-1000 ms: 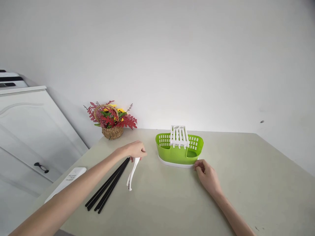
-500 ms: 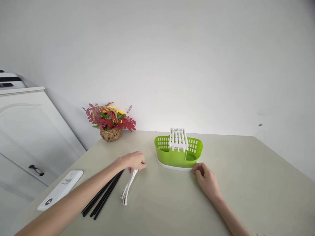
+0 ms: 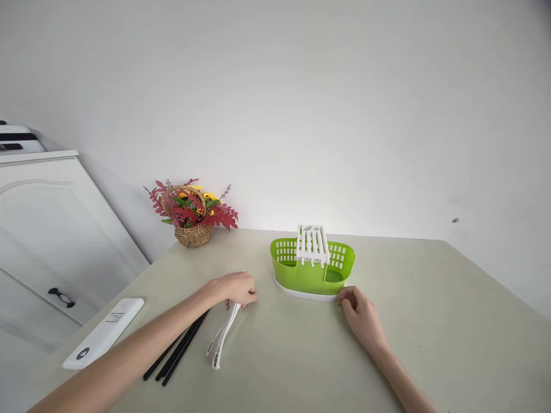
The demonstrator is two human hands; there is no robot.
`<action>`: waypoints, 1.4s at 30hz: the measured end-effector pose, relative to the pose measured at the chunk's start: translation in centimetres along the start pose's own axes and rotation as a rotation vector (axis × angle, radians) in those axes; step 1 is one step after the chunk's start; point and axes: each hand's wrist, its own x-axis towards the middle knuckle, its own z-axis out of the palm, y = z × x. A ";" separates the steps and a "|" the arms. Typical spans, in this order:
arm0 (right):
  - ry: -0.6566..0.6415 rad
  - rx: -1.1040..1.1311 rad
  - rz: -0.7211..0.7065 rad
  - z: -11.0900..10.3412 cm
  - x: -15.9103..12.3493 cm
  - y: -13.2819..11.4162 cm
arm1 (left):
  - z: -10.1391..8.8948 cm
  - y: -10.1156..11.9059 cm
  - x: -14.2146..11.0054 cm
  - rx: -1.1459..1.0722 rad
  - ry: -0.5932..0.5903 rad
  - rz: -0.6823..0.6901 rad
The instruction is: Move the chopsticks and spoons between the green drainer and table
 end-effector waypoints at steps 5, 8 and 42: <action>-0.004 0.000 0.001 0.0 0.0 0.0 | 0.4 0.2 0.2 0.101 0.074 0.019; -0.003 0.002 -0.002 0.0 0.0 0.0 | 0.7 0.4 0.4 0.187 0.180 0.028; -0.012 0.005 0.007 0.2 0.1 0.0 | 6.1 3.7 0.0 0.578 0.510 -0.101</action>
